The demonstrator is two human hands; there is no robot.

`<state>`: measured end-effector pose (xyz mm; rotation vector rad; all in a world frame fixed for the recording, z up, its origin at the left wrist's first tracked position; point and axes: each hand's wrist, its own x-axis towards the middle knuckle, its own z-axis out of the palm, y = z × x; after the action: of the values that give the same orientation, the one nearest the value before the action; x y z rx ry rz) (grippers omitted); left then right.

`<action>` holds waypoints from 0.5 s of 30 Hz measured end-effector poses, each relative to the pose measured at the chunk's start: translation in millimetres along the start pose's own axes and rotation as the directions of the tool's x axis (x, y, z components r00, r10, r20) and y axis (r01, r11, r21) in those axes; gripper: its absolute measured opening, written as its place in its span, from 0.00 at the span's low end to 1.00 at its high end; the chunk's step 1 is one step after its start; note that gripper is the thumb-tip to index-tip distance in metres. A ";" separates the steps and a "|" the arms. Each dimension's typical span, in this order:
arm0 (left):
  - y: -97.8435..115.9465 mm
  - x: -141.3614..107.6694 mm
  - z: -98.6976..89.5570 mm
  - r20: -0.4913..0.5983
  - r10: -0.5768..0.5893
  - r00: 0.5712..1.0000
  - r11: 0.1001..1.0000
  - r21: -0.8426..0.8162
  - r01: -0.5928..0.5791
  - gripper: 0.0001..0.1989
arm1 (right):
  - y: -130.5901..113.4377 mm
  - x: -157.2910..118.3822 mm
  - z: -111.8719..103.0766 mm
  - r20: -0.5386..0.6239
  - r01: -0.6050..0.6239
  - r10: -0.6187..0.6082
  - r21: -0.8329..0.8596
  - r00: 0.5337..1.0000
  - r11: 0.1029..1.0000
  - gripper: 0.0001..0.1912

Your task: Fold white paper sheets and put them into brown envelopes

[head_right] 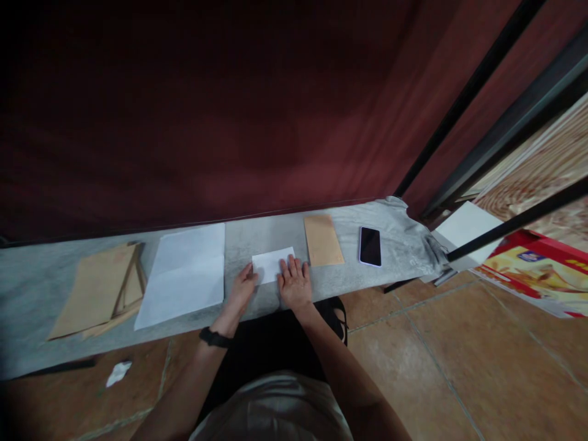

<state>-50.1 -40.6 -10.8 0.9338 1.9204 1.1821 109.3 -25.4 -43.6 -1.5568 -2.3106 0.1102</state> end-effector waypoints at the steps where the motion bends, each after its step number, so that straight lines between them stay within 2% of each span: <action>1: 1.4 1.0 -1.0 -0.001 -0.024 1.000 0.999 -0.038 0.024 0.19 | 0.0 0.1 0.2 -0.002 -0.001 0.001 -0.003 1.000 1.000 0.27; 8: 3.6 9.9 -5.0 -0.055 -0.191 0.980 0.962 -0.207 0.176 0.16 | 1.7 -0.5 4.6 -0.045 0.020 -0.020 -0.008 0.999 1.000 0.26; 15: 2.6 11.9 -5.2 -0.033 -0.156 0.987 0.955 -0.261 0.142 0.07 | 2.9 -1.8 2.1 -0.055 0.035 -0.036 -0.009 0.998 0.999 0.27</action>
<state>-59.8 -32.0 -8.7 0.6139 1.7886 1.3388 111.8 -25.7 -46.7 -1.5029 -2.2975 0.0487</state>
